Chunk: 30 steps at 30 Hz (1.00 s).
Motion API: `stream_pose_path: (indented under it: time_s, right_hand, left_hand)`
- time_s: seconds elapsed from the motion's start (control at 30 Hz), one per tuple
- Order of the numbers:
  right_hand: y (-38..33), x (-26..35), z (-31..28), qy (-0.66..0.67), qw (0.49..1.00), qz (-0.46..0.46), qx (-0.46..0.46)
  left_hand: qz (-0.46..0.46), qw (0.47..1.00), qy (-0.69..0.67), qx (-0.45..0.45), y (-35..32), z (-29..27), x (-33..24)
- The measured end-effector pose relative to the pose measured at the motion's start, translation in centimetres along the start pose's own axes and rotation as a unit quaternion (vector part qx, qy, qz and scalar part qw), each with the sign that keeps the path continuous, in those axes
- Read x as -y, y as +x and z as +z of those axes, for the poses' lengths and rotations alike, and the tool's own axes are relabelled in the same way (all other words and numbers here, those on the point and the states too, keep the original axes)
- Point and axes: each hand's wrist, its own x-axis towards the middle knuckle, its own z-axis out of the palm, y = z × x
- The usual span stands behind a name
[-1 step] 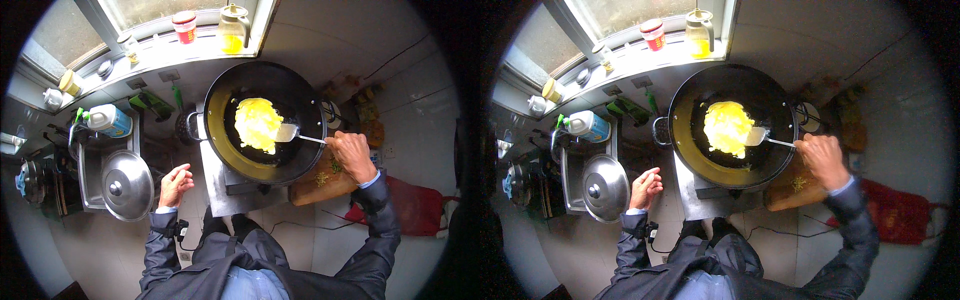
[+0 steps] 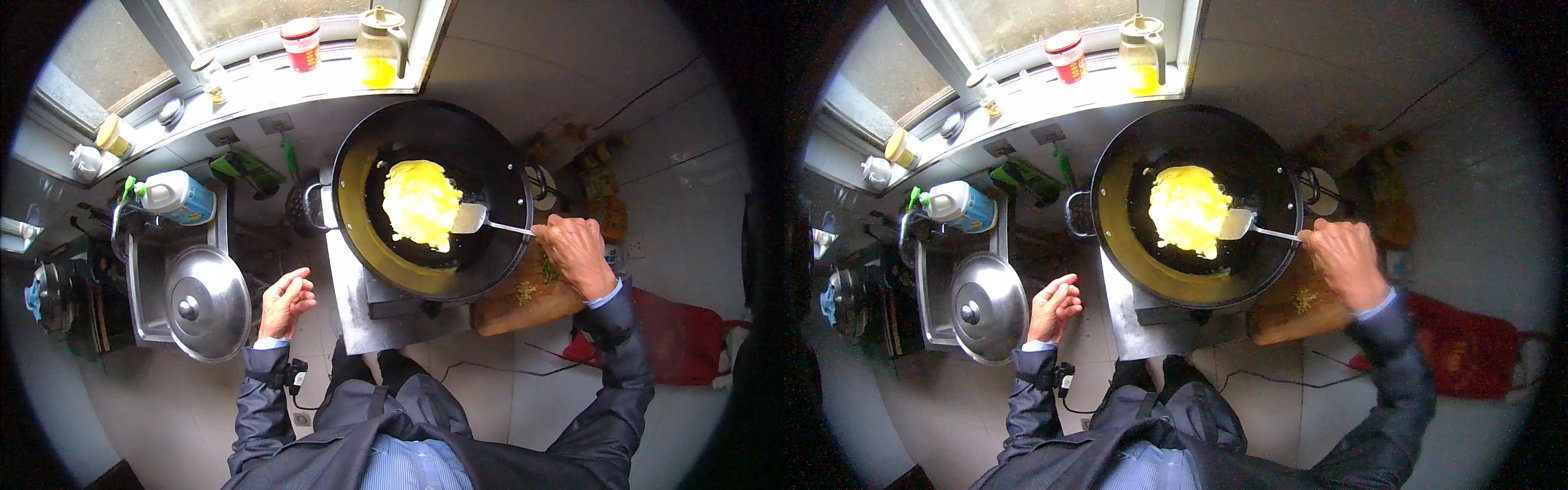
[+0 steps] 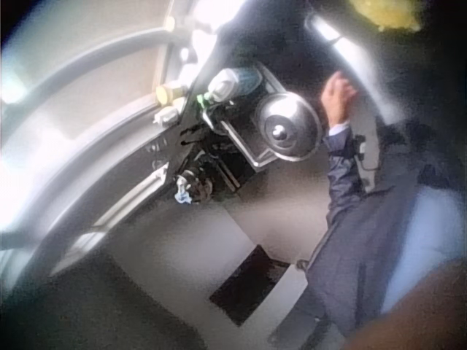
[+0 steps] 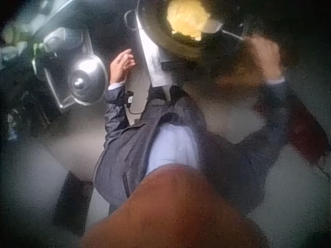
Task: The person turns on a portable electric stove, places a wok on it, and pours beaten eggs from a bowl into the hot wok. They then use a spatula to fold and stir the cooking eggs until they form a solid mass.
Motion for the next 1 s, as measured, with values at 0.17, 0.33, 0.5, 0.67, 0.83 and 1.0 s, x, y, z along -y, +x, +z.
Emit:
stream_pose_path:
  time_s: [0.17,0.33,0.5,0.67,0.83,1.0]
  right_hand:
    - [-0.5,-0.9,-0.3,-0.004,1.0,0.016,0.004]
    - [0.8,-1.8,-0.1,0.04,0.997,0.011,-0.064]
    - [2.9,-1.3,0.6,0.067,0.995,0.024,-0.066]
    - [4.2,0.3,0.5,0.076,0.995,0.011,-0.069]
    - [5.6,2.8,1.0,0.074,0.995,0.01,-0.061]
    - [6.3,4.6,2.0,0.072,0.995,-0.005,-0.068]
  left_hand:
    - [0.0,1.0,-0.012,-0.003,0.0,-0.3,0.1]
    - [-0.005,1.0,-0.029,-0.005,0.1,-0.2,0.0]
    - [-0.002,1.0,0.002,-0.003,0.0,-0.1,0.0]
    - [-0.001,1.0,-0.007,-0.006,-0.1,-0.3,0.2]
    - [-0.004,1.0,-0.016,-0.006,-0.2,-0.2,0.3]
    - [-0.004,1.0,0.013,-0.005,-0.3,-0.1,0.3]
